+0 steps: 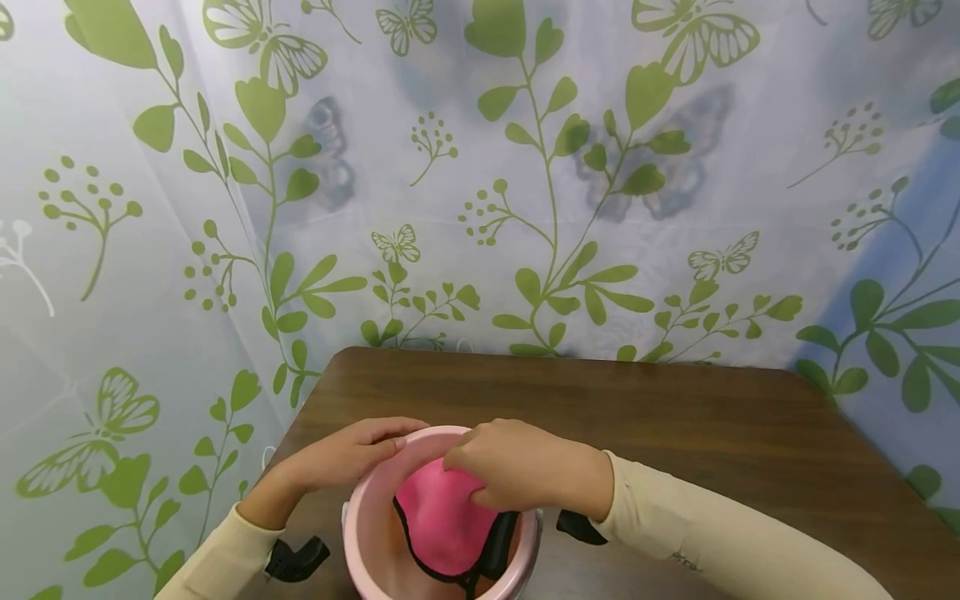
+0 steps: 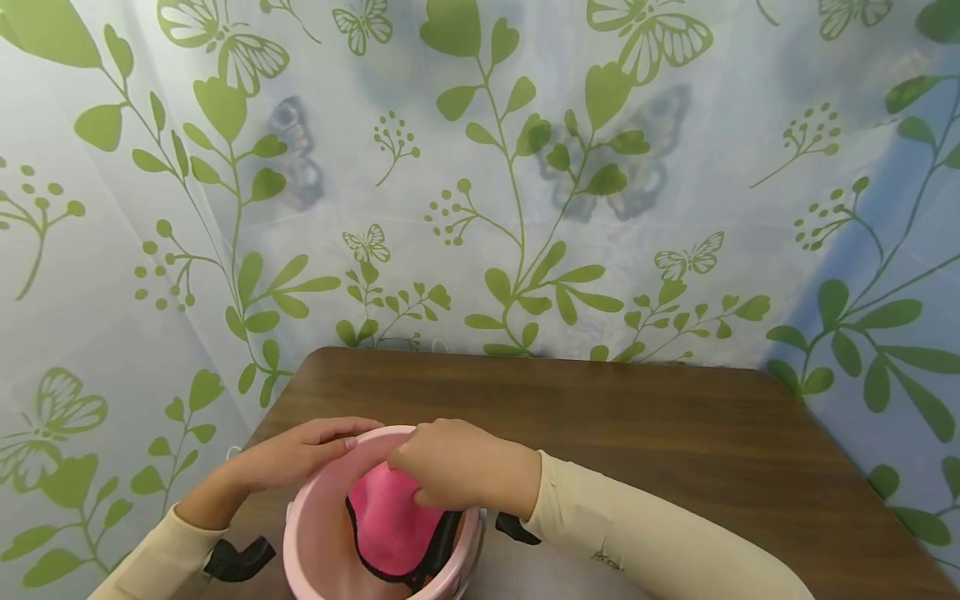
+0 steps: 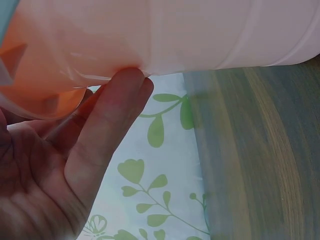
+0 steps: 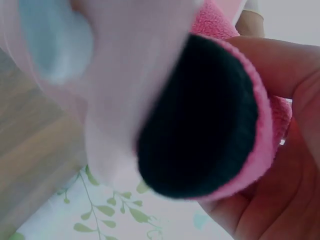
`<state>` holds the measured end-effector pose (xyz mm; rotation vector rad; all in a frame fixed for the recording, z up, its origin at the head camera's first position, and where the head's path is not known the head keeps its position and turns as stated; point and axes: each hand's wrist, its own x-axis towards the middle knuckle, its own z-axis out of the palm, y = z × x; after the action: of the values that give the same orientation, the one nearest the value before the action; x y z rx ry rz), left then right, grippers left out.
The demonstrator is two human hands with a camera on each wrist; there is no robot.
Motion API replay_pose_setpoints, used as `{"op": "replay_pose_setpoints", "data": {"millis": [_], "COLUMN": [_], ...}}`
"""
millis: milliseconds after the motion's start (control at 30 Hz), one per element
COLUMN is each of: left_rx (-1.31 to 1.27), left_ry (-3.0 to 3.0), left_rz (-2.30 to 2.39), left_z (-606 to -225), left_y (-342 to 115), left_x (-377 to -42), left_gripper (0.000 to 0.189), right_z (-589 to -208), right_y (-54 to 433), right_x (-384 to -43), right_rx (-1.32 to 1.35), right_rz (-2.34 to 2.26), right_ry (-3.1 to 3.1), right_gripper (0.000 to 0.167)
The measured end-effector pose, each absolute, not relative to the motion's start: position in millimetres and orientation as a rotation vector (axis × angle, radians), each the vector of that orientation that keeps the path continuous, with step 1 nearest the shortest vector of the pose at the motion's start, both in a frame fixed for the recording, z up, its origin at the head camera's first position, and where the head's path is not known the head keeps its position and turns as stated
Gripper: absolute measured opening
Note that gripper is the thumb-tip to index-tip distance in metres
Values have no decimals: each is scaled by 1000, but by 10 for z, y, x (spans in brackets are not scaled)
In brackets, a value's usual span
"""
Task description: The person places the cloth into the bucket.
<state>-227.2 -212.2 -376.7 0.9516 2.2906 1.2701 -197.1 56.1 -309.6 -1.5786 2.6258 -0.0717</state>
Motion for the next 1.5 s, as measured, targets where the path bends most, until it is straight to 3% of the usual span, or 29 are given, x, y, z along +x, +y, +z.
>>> {"op": "replay_pose_setpoints", "data": {"millis": [333, 667, 1000, 1500], "left_rx": [965, 967, 1005, 980], "left_ry": [2275, 2319, 2348, 2682], "left_rz": [1285, 1233, 1179, 959], "left_z": [-3789, -3789, -3782, -3659], "left_y": [-2115, -2139, -2154, -2092], "left_x": [-2276, -2292, -2326, -2228], "left_gripper": [38, 39, 38, 48], "right_z": [-3240, -3340, -3221, -3290], "right_y": [432, 511, 752, 1272], "right_x": [-1968, -1958, -1959, -2129], "right_rx": [-1632, -1640, -1560, -1300], "right_rz": [61, 2, -145, -428], "right_ry": [2623, 2528, 2590, 2823], "right_gripper": [19, 48, 50, 72]}}
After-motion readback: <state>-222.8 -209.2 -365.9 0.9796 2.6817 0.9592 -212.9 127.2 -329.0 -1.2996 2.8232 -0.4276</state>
